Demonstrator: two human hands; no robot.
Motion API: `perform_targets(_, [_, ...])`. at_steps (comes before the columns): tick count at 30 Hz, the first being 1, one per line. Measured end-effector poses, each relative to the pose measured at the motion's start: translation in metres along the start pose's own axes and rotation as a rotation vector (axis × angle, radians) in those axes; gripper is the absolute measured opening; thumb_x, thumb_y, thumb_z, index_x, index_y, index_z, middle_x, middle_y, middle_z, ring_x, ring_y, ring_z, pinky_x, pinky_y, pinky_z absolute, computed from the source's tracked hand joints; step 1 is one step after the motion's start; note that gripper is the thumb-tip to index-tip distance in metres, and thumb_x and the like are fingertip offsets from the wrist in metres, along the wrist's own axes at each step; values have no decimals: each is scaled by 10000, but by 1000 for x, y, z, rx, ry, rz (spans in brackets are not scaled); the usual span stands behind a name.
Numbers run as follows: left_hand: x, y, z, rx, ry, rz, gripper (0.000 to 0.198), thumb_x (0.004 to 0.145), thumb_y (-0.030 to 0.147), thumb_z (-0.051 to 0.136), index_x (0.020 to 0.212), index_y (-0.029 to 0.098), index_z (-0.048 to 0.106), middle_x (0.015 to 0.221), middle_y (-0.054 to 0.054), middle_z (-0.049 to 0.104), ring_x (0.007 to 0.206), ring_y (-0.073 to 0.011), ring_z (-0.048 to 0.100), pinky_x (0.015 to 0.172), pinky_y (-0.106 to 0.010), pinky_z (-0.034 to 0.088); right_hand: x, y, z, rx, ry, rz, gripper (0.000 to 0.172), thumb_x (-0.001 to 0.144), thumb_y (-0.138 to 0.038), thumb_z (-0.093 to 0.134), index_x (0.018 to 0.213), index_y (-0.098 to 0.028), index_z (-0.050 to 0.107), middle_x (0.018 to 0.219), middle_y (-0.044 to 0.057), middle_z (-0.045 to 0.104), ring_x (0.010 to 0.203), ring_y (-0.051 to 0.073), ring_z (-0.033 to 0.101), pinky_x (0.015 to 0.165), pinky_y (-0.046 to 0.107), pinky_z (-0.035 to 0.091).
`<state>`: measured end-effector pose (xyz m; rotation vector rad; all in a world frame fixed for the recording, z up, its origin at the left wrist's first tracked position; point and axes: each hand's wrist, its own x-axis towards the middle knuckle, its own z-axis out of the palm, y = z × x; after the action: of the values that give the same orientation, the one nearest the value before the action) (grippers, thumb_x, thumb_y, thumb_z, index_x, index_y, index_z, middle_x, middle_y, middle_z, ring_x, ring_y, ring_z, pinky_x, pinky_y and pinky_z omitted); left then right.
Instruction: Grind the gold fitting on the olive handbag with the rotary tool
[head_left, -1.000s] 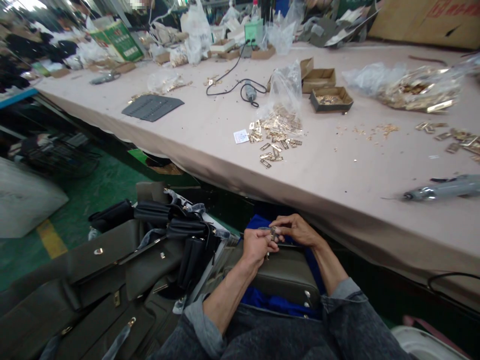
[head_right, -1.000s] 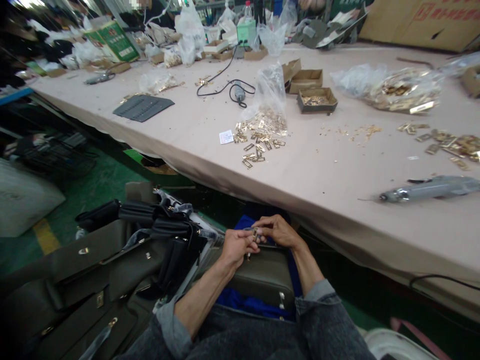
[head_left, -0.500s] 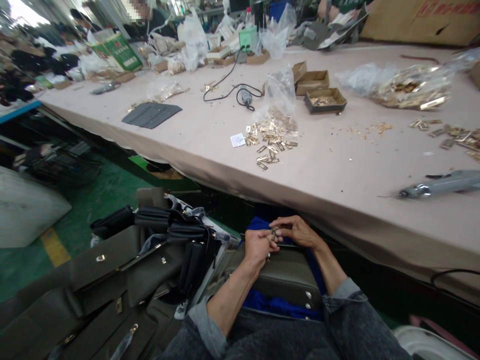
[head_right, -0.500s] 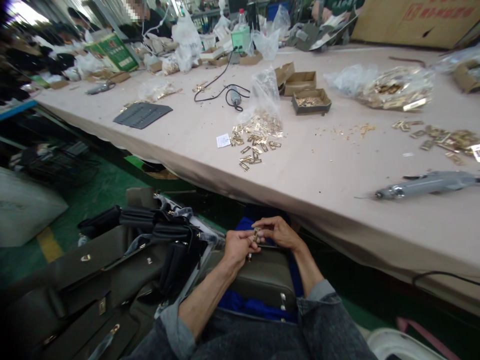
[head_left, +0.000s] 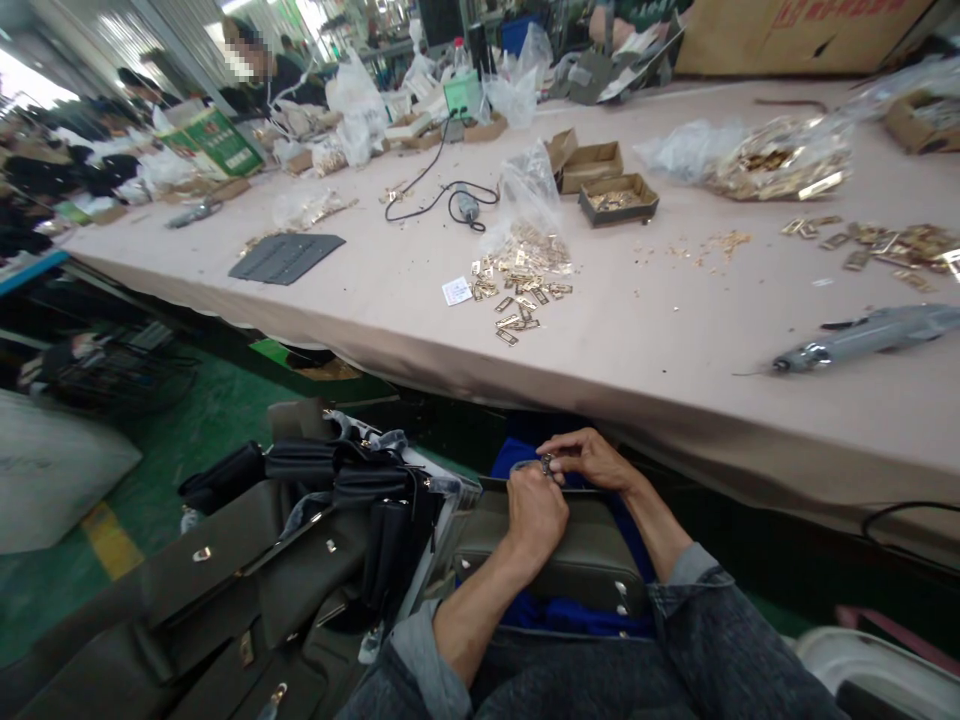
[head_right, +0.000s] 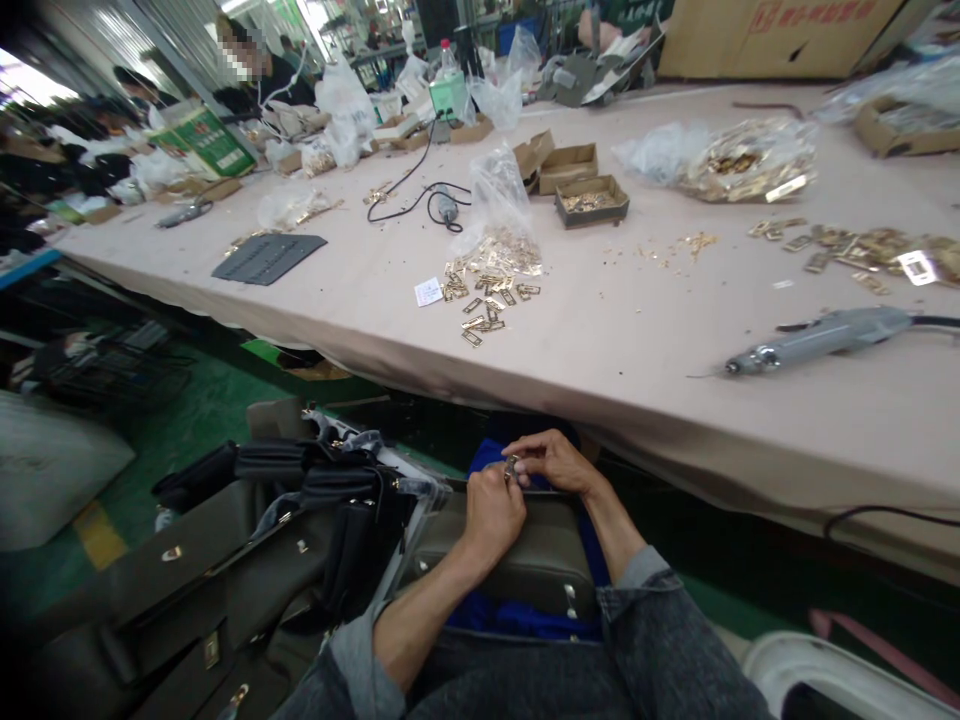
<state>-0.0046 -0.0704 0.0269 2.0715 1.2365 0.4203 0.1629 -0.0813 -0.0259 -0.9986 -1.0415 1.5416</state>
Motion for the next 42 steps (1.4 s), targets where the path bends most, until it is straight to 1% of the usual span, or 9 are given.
perform_targets(8, [0,2,10,39,16,-82,178,863,73,560,863,94,736,831,-209,700,812,-318,675,779,-339,436,1,5,-2,55,3,7,348,774,-337,826,1046,-126,776,822,64,700,672,170,615,685,286,510])
perform_targets(15, [-1,10,12,386,-84,-31,257,901,35,455,920,75,708,880,-163,716,825,-287,688,723,-331,446,2,10,-5,55,-2,-16,395,754,-366,852,1049,-112,783,764,61,683,655,172,605,653,282,497])
perform_targets(19, [-1,6,14,365,-45,-27,234,901,50,475,864,104,700,824,-140,726,812,-278,703,710,-319,436,2,11,-6,71,-4,-60,351,765,-351,855,1028,-127,794,757,52,665,652,173,608,646,288,489])
perform_targets(24, [-1,3,16,357,6,-38,201,894,77,503,880,100,702,820,-167,730,790,-305,714,664,-327,413,1,9,-5,-41,-1,-97,317,795,-379,829,1013,-150,805,813,49,653,669,167,616,665,289,494])
perform_targets(29, [-2,4,17,336,5,-50,199,872,62,518,872,84,716,809,-195,731,792,-325,720,664,-329,416,0,5,-4,-179,-14,-103,325,827,-435,786,1002,-162,810,831,55,658,682,166,611,663,277,488])
perform_targets(34, [-2,9,15,311,-5,-81,225,866,66,518,881,38,741,820,-251,724,817,-368,720,687,-345,450,1,0,-2,-294,-29,-132,289,857,-412,752,987,-161,812,824,56,656,702,176,622,657,270,488])
perform_targets(38, [-1,8,14,197,39,-115,213,831,69,575,921,28,763,861,-286,722,878,-391,716,768,-361,490,4,3,0,-309,67,-119,318,834,-424,771,962,-135,810,799,67,674,680,188,639,616,261,488])
perform_targets(40, [1,1,14,-10,29,-174,194,825,76,600,903,64,777,822,-246,736,829,-349,730,768,-339,512,5,6,1,-268,111,-94,352,817,-446,784,939,-117,806,765,71,674,640,186,635,584,259,489])
perform_targets(42, [3,-8,14,-340,-23,-302,206,836,83,585,896,83,782,793,-195,749,720,-282,735,694,-301,537,5,10,1,-216,113,-84,378,796,-458,801,940,-109,802,761,73,676,629,186,637,574,260,498])
